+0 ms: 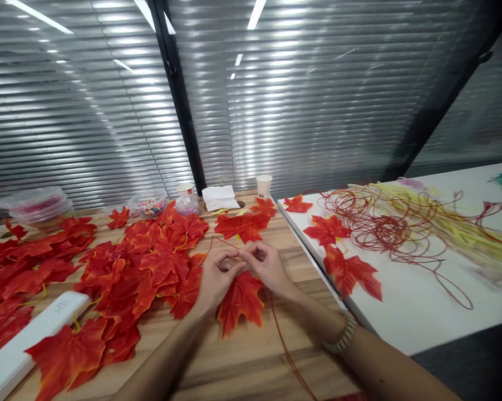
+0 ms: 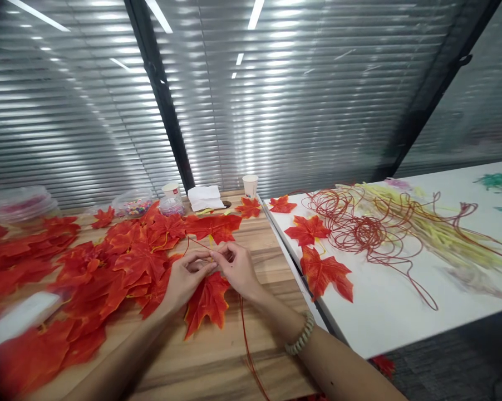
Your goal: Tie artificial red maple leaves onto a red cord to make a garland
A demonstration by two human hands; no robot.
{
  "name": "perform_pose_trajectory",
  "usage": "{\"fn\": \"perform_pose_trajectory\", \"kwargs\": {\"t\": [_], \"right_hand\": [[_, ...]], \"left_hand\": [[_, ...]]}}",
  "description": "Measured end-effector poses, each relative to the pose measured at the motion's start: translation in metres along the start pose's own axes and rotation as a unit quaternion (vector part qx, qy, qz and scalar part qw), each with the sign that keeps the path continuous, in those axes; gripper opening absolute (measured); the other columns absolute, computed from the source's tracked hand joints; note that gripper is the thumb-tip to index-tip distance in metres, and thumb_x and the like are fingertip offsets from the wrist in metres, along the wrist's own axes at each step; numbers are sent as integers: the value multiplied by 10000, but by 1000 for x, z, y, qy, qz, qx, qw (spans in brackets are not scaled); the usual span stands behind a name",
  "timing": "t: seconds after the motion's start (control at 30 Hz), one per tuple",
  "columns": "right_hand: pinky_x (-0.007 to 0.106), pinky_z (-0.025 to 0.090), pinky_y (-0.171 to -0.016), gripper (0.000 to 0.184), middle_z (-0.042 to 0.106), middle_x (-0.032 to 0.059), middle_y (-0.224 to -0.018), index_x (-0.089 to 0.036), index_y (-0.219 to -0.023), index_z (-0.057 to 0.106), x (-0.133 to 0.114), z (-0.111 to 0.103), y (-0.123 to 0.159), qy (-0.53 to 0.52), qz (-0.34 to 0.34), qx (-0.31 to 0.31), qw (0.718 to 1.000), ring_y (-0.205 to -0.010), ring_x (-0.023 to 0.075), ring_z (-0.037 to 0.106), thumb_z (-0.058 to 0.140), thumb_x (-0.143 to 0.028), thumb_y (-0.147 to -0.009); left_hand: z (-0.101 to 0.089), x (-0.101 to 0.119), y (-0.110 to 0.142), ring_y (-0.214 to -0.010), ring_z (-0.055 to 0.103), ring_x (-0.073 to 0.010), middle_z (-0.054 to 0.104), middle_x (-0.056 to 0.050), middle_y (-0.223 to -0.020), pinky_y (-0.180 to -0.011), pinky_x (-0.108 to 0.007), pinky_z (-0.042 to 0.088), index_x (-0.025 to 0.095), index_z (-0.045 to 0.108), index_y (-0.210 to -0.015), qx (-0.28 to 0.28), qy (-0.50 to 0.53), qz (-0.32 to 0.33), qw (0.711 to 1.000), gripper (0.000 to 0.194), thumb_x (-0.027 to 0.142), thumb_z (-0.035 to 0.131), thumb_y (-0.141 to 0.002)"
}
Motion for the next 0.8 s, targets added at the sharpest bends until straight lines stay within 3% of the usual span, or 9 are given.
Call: {"fn": "perform_pose_trajectory", "kwargs": {"t": [0.13,0.27,0.43,0.8], "right_hand": [[223,375,-509,258,522,-9,-558,-152,-628,523,-1,0,0,-21,9,17,1000,-518,107,468,579,-380,-733],[222,374,-517,247,548,2,-591,-149,-633,532,-2,2,1,-30,-2,-2,1000,-530,105,471,576,-365,-744],[207,352,-504,242,531,-10,-601,-154,-647,504,-3,3,1,-46,-10,-27,999,-528,92,453,562,-358,-763],[197,290,-458,274,418,-44,-552,-164,-664,469,-3,6,3,-80,3,-72,994,-479,74,368,507,-398,-801]], "left_hand": [[-4,5,-7,-736,617,-184,664,-69,-840,-677,-284,493,145,659,-813,-38,-2,41,998,220,299,652,-656],[-7,5,-9,-725,602,-169,652,-50,-773,-665,-258,479,148,646,-720,-31,-16,65,997,142,285,626,-690],[-5,6,-6,-467,497,-80,604,-15,-717,-448,-196,398,141,591,-705,-48,-3,36,998,179,319,610,-710],[-1,4,-1,-585,499,-94,553,7,-697,-517,-184,383,161,543,-764,-33,66,-11,997,205,359,589,-732]]}}
Point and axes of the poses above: each hand's wrist, its own y-axis away from the middle knuckle, its own z-axis out of the palm, x = y × z, the point moved 3 cm from there along -y, towards the middle knuckle
